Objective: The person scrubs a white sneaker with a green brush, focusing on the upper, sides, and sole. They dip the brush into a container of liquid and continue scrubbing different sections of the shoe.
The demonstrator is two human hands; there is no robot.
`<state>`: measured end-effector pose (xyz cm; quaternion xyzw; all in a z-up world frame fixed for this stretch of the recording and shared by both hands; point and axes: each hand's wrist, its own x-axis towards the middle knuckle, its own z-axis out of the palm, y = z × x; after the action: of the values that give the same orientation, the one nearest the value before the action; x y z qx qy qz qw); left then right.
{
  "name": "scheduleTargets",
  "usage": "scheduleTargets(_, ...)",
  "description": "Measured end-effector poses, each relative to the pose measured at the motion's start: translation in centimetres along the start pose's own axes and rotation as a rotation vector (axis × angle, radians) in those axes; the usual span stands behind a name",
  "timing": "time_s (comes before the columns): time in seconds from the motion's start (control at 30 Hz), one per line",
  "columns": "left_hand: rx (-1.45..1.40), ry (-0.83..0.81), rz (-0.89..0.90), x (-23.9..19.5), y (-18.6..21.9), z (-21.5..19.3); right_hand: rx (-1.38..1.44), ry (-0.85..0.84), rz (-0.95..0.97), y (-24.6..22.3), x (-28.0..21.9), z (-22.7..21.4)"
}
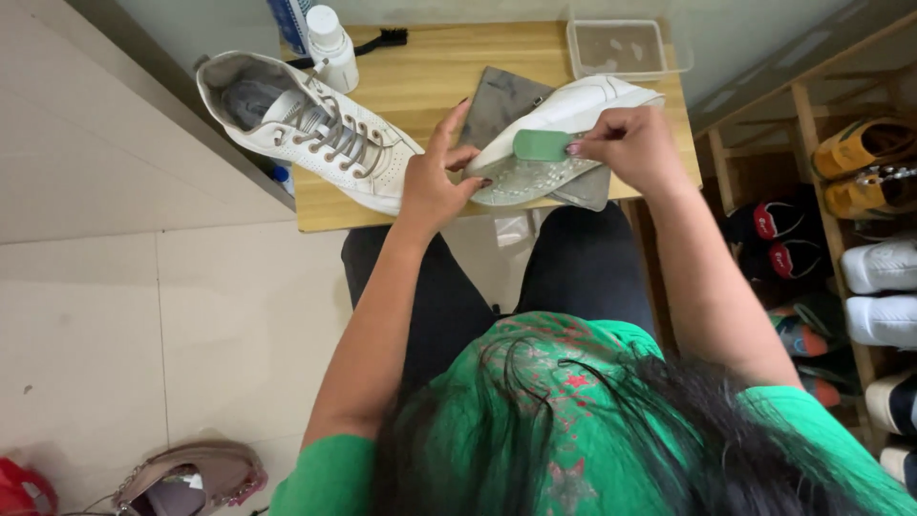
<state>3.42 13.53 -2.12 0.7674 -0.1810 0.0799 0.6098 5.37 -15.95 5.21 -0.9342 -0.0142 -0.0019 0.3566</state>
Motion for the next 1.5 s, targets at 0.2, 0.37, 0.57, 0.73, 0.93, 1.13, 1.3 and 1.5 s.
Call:
scheduleTargets(0.2,0.017,0.028,0.006,0.1,1.9,0.4,-0.043,0.005,0.112,0.2,-0.4,-4.1)
scheduleTargets(0.37,0.048,-0.008,-0.045,0.3,1.9,-0.2,0.056,-0.081,-0.047,-0.2,0.4,-2.3)
scheduleTargets(0.57,0.017,-0.007,-0.022,0.7,1.6,-0.1,0.019,-0.068,0.011,-0.2,0.8,-2.4)
scheduleTargets(0.73,0.013,-0.026,-0.066,0.7,1.8,-0.3,-0.007,-0.118,-0.033,-2.1,0.6,-1.8)
scheduleTargets(0.93,0.019,-0.03,-0.026,0.6,1.5,-0.1,-0.021,-0.014,0.176,0.9,-0.1,-4.2)
scheduleTargets(1.13,0.036,-0.067,-0.06,1.3,2.2,-0.5,0.106,-0.038,-0.12,-2.7,-1.1,0.4)
scheduleTargets(1.3,0.084,-0.146,-0.082,4.2,4.0,-1.0,0.142,0.062,-0.067,-2.0,-3.4,-5.1)
scheduleTargets(1.5,0.088,-0.018,-0.101,7.0,-0.2,-0.4,0.405,0.085,0.03,2.5,-4.2,-5.0)
